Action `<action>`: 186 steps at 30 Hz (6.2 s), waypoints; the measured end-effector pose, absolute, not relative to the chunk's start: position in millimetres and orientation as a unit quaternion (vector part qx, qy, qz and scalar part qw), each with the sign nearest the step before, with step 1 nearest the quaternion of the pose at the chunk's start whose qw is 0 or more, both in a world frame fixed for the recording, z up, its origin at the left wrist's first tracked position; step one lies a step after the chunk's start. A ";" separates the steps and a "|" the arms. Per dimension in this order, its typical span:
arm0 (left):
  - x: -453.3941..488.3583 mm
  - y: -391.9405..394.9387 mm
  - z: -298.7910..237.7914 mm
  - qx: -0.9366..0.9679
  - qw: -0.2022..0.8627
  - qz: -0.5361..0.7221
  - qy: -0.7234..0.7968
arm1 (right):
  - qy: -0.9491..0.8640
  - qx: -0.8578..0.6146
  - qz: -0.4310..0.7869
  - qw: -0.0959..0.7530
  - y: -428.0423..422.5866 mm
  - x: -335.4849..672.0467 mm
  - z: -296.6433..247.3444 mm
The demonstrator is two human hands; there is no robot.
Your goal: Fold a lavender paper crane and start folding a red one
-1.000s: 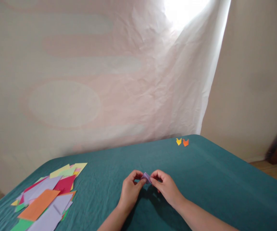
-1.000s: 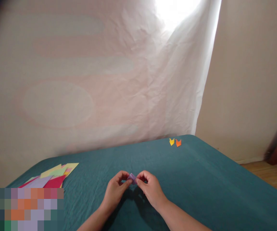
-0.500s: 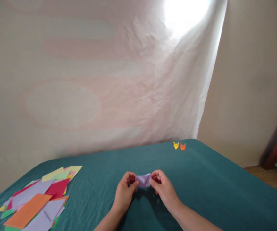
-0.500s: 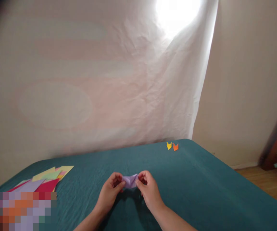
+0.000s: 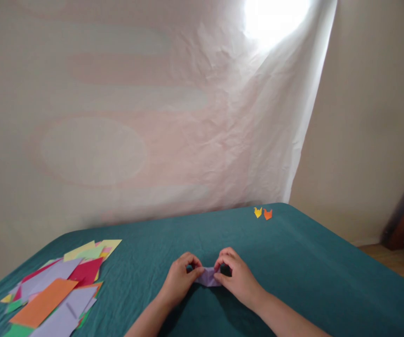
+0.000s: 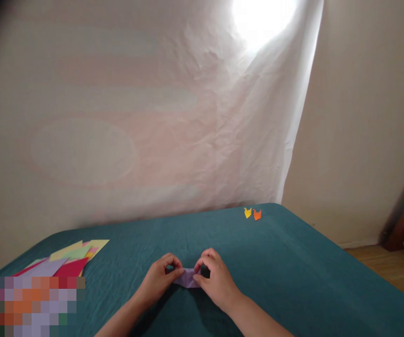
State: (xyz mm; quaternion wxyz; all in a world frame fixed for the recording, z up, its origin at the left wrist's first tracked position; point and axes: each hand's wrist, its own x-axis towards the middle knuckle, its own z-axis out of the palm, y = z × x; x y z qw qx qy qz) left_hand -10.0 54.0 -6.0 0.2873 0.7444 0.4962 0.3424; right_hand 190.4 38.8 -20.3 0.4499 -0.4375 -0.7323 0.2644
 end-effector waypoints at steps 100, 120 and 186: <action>-18.3 54.7 -5.0 0.766 0.366 0.279 0.449 | -0.736 -0.445 0.320 0.398 41.3 187.9 -30.8; -17.0 53.3 -3.4 0.795 0.327 0.275 0.431 | -0.788 -0.369 0.245 0.427 42.5 187.5 -35.9; 22.8 35.0 -10.0 0.491 0.575 0.528 0.386 | -0.755 -0.393 0.083 0.519 15.0 177.6 -8.6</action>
